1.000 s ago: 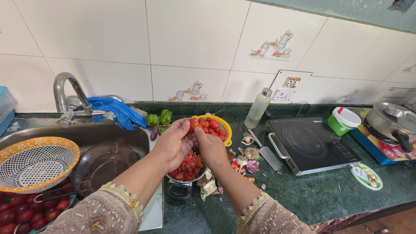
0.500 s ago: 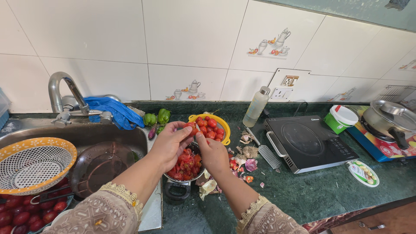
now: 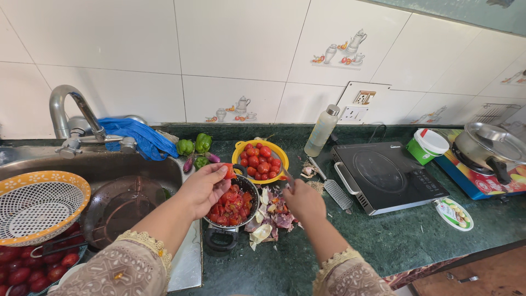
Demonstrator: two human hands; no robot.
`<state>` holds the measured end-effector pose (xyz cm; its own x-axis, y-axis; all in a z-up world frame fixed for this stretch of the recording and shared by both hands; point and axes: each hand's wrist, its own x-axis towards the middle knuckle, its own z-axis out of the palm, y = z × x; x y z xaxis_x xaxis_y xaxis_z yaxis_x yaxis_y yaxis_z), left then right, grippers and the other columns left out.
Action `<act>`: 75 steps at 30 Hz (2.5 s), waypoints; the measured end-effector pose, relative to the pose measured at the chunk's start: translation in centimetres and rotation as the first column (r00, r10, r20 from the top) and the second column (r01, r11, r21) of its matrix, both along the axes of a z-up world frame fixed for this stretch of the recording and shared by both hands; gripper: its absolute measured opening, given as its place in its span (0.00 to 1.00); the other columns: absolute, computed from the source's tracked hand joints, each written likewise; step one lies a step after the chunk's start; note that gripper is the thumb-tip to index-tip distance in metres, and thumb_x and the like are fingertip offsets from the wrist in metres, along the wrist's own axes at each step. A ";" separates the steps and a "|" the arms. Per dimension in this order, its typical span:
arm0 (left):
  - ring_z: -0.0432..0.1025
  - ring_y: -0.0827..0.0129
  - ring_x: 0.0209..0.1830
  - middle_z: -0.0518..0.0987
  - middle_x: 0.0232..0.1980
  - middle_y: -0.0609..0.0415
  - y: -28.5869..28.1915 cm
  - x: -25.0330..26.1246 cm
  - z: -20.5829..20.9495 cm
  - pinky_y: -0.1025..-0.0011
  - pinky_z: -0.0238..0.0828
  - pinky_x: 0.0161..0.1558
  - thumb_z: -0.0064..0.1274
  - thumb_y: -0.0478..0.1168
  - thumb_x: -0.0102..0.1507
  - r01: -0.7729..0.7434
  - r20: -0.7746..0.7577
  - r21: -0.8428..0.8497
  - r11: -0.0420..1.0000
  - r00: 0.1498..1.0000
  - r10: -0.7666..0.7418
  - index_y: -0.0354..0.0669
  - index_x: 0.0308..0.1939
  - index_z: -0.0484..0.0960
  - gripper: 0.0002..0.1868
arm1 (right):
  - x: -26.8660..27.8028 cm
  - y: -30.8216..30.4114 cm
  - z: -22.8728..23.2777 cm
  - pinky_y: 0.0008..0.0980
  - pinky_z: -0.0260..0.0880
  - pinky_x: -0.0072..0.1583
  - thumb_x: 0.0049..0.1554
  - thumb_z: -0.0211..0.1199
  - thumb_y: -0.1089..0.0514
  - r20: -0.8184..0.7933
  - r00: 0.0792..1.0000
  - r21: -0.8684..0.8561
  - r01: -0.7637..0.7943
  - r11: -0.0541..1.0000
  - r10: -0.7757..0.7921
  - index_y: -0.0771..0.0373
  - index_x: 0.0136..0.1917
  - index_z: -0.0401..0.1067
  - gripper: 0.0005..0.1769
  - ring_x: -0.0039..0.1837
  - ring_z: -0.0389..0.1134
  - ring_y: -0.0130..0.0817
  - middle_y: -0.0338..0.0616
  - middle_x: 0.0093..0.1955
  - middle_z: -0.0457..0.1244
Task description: The person chops cherry tomatoes with a knife over a small metal pot, placing the cut pieces into the pot. The person repeatedly picks tomatoes from a yellow colander, cuts them, and drops the pieces into the pot while discarding scraps onto the countertop.
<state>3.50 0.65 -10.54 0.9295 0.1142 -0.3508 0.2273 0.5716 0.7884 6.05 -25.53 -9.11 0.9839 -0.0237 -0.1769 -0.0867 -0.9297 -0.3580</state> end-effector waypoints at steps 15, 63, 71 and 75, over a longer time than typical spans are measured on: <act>0.79 0.68 0.42 0.81 0.44 0.51 1.3 -0.3 0.1 0.74 0.81 0.49 0.66 0.41 0.61 0.139 -0.142 0.137 0.981 0.983 -0.119 0.41 0.58 0.80 0.23 | 4.3 -1.0 -3.3 0.52 0.66 0.68 0.58 0.44 0.37 -0.028 0.992 0.064 -0.118 0.991 0.120 0.50 0.63 0.73 0.29 0.67 0.68 0.52 0.51 0.60 0.69; 0.79 0.65 0.42 0.83 0.44 0.45 3.7 2.6 -8.6 0.68 0.81 0.50 0.66 0.32 0.60 0.062 -0.277 0.033 0.998 0.959 -0.051 0.37 0.54 0.81 0.19 | -3.1 12.3 -3.2 0.50 0.62 0.70 0.62 0.39 0.19 -0.110 0.948 0.468 -0.214 0.857 0.297 0.60 0.59 0.74 0.46 0.70 0.64 0.54 0.56 0.57 0.69; 0.78 0.64 0.44 0.80 0.45 0.47 2.4 1.0 -8.2 0.67 0.81 0.50 0.66 0.31 0.61 -0.005 -0.254 0.141 0.990 0.966 0.041 0.34 0.56 0.80 0.20 | -3.2 12.5 -4.8 0.49 0.64 0.70 0.63 0.37 0.20 -0.137 0.955 0.375 -0.196 0.906 0.263 0.63 0.56 0.77 0.47 0.68 0.66 0.56 0.58 0.57 0.69; 0.83 0.73 0.32 0.86 0.36 0.57 2.8 -1.6 -2.1 0.76 0.82 0.41 0.66 0.39 0.60 0.168 -0.226 0.807 0.566 0.974 0.032 0.47 0.48 0.88 0.13 | -4.2 11.8 -1.1 0.51 0.64 0.69 0.64 0.37 0.25 -0.131 0.954 0.284 -0.225 0.932 0.270 0.64 0.55 0.76 0.44 0.68 0.66 0.55 0.59 0.57 0.69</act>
